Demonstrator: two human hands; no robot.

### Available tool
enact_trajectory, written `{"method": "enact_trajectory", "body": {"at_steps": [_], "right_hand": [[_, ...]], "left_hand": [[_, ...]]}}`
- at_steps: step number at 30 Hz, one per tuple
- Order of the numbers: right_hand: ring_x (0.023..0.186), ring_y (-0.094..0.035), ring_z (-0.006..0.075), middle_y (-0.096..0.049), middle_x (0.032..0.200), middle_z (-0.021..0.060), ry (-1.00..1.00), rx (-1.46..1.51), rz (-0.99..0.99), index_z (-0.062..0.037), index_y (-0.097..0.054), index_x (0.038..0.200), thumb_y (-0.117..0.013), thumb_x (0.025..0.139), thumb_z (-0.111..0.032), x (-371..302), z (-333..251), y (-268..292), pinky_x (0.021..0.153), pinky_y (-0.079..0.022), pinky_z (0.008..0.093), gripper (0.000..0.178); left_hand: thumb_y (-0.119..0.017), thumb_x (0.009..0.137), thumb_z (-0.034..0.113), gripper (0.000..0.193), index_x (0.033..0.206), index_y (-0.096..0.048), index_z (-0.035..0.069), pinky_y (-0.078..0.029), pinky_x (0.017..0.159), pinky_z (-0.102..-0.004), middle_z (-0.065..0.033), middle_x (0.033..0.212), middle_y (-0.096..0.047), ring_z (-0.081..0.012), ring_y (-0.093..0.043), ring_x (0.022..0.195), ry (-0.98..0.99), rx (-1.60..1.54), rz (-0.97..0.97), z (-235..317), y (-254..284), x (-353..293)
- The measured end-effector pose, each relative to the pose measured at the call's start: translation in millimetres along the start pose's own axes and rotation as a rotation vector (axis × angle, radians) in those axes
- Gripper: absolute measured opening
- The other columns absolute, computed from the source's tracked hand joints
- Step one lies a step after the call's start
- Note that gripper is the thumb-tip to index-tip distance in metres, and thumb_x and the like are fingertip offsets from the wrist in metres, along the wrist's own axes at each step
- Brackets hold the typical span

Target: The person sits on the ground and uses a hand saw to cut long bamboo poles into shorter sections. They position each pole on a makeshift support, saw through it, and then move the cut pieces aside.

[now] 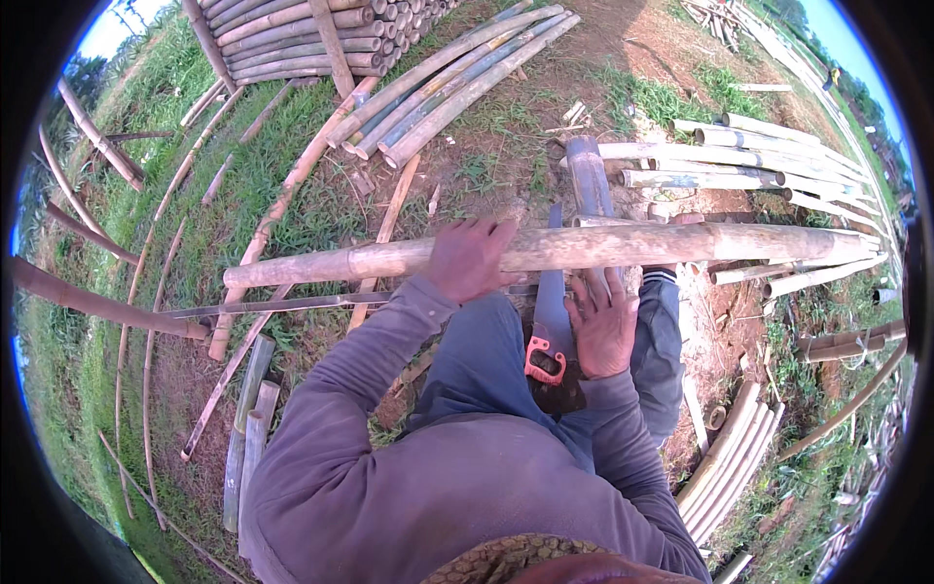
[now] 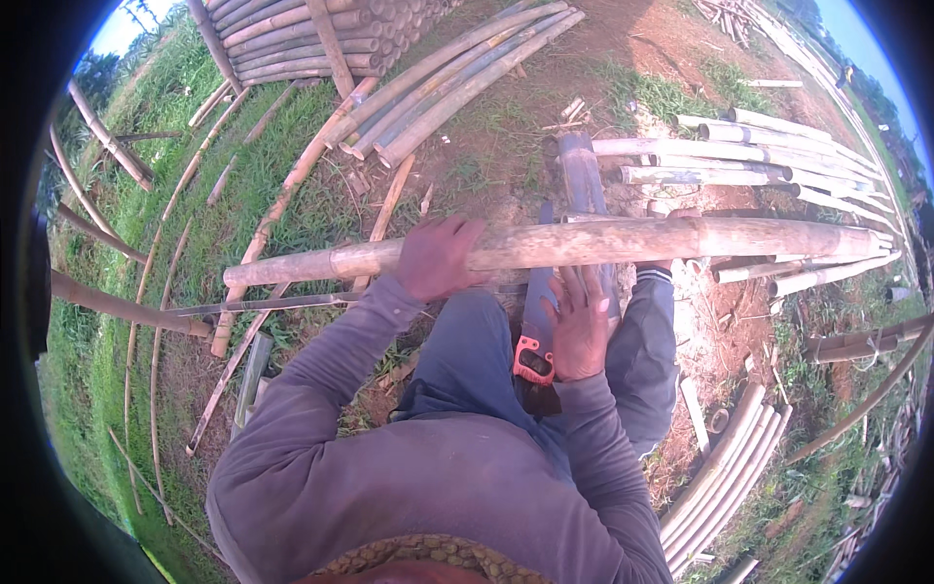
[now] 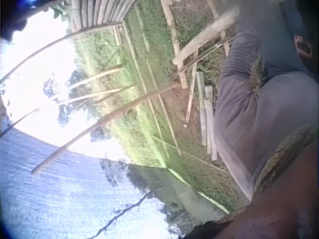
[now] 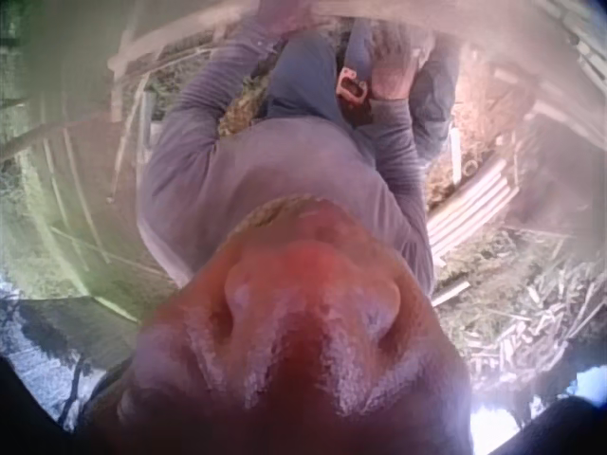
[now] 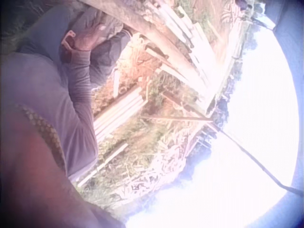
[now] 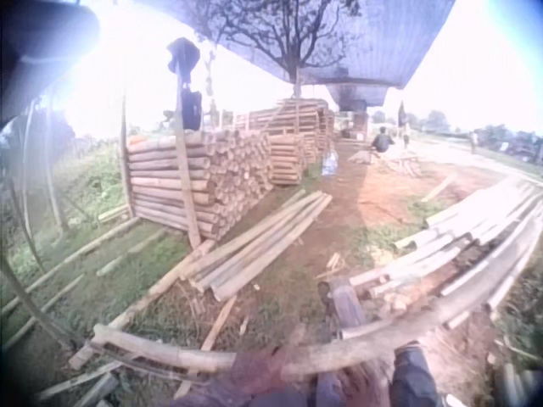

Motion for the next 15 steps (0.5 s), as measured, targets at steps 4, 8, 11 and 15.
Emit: {"method": "enact_trajectory", "body": {"at_steps": [4,8,11,15], "right_hand": [[0.144,-0.047,0.0339,-0.048,0.159,0.0135,0.017,0.174,0.328,-0.0111,-0.030,0.167,-0.057,0.101,-0.070,45,-15,11,0.117,-0.040,0.0542,0.092],[0.132,-0.059,0.0377,-0.060,0.141,0.0176,0.164,0.098,0.510,-0.0050,-0.052,0.146,-0.054,0.106,-0.058,40,-90,61,0.114,-0.047,0.0583,0.067],[0.126,-0.060,0.0339,-0.057,0.136,0.0173,0.190,-0.034,0.530,-0.0049,-0.046,0.148,-0.054,0.106,-0.059,48,-124,148,0.107,-0.052,0.0528,0.069],[0.119,-0.063,0.0341,-0.060,0.128,0.0161,0.123,-0.002,0.489,-0.0042,-0.048,0.145,-0.054,0.107,-0.056,67,-105,156,0.106,-0.054,0.0529,0.065]], "left_hand": [[-0.085,0.078,0.061,0.087,0.145,-0.058,0.012,-0.033,0.120,-0.0583,-0.0140,0.136,-0.067,-0.0353,-0.061,0.130,0.008,-0.277,0.071,50,18,-6],[-0.075,0.089,0.063,0.079,0.148,-0.056,0.014,-0.012,0.123,-0.0712,-0.0146,0.150,-0.054,-0.0405,-0.041,0.149,0.507,0.244,0.417,-65,63,-133],[-0.076,0.089,0.062,0.087,0.156,-0.047,0.015,-0.011,0.123,-0.0724,-0.0211,0.163,-0.041,-0.0445,-0.028,0.155,1.266,0.669,0.080,-143,89,-287],[-0.077,0.092,0.054,0.071,0.141,-0.064,0.005,-0.056,0.098,-0.0474,-0.0149,0.135,-0.069,-0.0304,-0.069,0.118,1.550,-0.788,0.463,-189,44,-488]]}}
Point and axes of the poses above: each hand's wrist, its own x-axis towards the middle knuckle, its own y-axis out of the back of the hand, z = x × y, the point moved 5 cm from there along x, towards the middle knuckle
